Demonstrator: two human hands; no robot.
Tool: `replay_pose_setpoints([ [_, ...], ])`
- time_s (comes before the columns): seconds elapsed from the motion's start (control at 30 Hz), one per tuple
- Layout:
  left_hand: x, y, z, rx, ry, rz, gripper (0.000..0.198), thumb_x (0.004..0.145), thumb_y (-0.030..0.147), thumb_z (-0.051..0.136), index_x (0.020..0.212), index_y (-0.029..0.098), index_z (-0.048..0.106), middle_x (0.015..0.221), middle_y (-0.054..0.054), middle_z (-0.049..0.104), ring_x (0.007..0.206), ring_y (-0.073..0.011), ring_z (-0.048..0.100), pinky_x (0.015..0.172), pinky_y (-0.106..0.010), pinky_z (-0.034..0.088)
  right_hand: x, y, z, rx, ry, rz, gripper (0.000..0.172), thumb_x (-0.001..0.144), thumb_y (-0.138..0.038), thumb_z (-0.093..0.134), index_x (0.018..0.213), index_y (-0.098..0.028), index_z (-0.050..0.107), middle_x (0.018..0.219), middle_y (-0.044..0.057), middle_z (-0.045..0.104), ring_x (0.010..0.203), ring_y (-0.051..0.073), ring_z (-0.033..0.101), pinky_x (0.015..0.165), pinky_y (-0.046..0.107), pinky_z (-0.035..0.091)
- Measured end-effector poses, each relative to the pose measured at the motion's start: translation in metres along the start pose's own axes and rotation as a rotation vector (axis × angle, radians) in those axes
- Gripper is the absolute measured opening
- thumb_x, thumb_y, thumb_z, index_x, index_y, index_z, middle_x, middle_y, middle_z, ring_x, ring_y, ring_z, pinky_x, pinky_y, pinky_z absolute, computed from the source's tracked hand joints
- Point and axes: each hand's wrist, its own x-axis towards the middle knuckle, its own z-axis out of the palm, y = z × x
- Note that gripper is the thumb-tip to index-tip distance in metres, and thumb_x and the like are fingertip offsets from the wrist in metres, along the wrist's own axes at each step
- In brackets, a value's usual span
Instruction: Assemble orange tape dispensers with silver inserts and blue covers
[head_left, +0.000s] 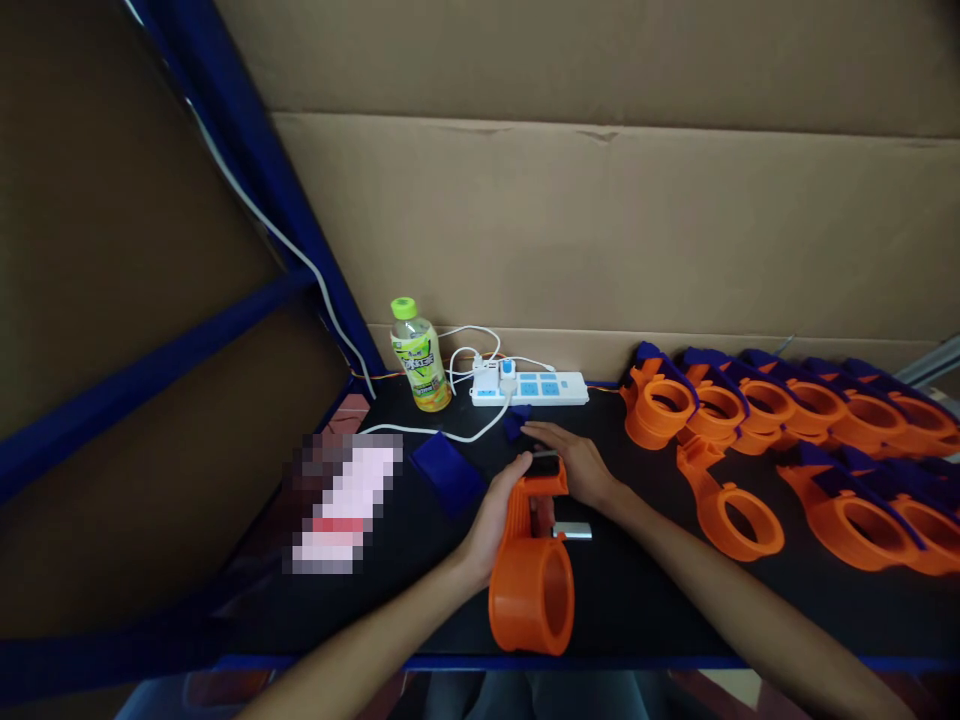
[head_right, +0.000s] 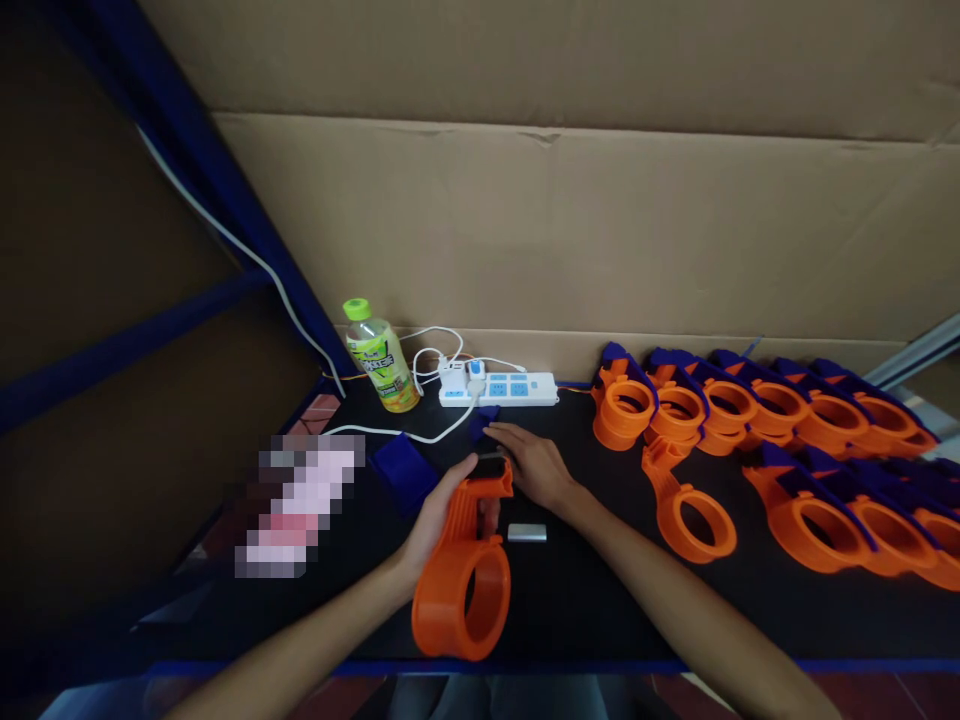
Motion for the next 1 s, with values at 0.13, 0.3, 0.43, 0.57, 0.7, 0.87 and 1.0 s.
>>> replay_pose_setpoints([
  [0.13,-0.001,0.000,0.000,-0.003,0.014,0.000,0.053,0.083,0.064,0.059,0.072,0.012,0.067,0.052,-0.003,0.060,0.042,-0.0122,0.053,0.047,-0.024,0.041,0.007,-0.004,0.000,-0.109,-0.139,-0.026,0.064,0.088,-0.016,0.063,0.148,-0.030,0.048,0.155,0.005,0.045,0.132,0.023,0.057,0.101,0.036,0.055],
  [0.3,0.001,0.002,-0.001,-0.061,0.034,-0.003,0.054,0.081,0.064,0.061,0.064,0.013,0.063,0.051,-0.003,0.058,0.043,-0.0112,0.051,0.047,-0.024,0.042,0.004,0.001,0.002,-0.053,-0.038,0.015,0.044,0.090,-0.013,0.058,0.132,-0.028,0.064,0.140,0.004,0.061,0.122,0.021,0.064,0.098,0.035,0.055],
  [0.43,0.004,0.000,-0.002,-0.089,0.049,0.018,0.054,0.082,0.064,0.061,0.062,0.014,0.062,0.051,-0.002,0.057,0.044,-0.0111,0.050,0.049,-0.024,0.045,0.002,0.007,0.006,0.002,0.060,0.049,0.031,0.092,-0.016,0.057,0.118,-0.026,0.071,0.122,0.005,0.070,0.108,0.020,0.069,0.087,0.031,0.056],
  [0.57,0.006,-0.001,-0.001,-0.094,0.084,0.032,0.052,0.084,0.062,0.060,0.064,0.014,0.062,0.051,-0.001,0.057,0.045,-0.0117,0.051,0.053,-0.026,0.049,0.001,0.007,0.005,0.099,0.227,0.102,0.019,0.095,-0.028,0.058,0.105,-0.023,0.074,0.103,0.005,0.074,0.090,0.019,0.070,0.081,0.031,0.054],
  [0.7,0.006,0.000,-0.001,-0.117,0.138,0.063,0.050,0.084,0.061,0.062,0.064,0.014,0.061,0.053,-0.001,0.058,0.046,-0.0113,0.052,0.057,-0.027,0.050,-0.011,-0.006,-0.002,0.192,0.404,0.223,0.028,0.096,-0.042,0.059,0.101,-0.018,0.073,0.074,0.003,0.069,0.057,0.015,0.058,0.054,0.027,0.047],
  [0.87,0.004,-0.002,0.001,-0.117,0.173,0.070,0.047,0.084,0.060,0.062,0.069,0.015,0.061,0.053,-0.001,0.058,0.046,-0.0115,0.052,0.054,-0.025,0.046,-0.029,-0.038,-0.009,0.398,0.505,0.247,0.020,0.091,-0.039,0.069,0.095,-0.020,0.075,0.073,0.002,0.067,0.058,0.012,0.055,0.053,0.025,0.042],
  [1.0,0.005,-0.003,0.002,-0.108,0.194,0.090,0.048,0.083,0.060,0.063,0.068,0.015,0.061,0.054,-0.002,0.060,0.047,-0.0115,0.053,0.054,-0.025,0.044,-0.033,-0.054,-0.014,0.321,0.627,0.152,0.011,0.091,-0.029,0.069,0.093,-0.021,0.076,0.083,0.003,0.070,0.064,0.012,0.058,0.056,0.024,0.043],
])
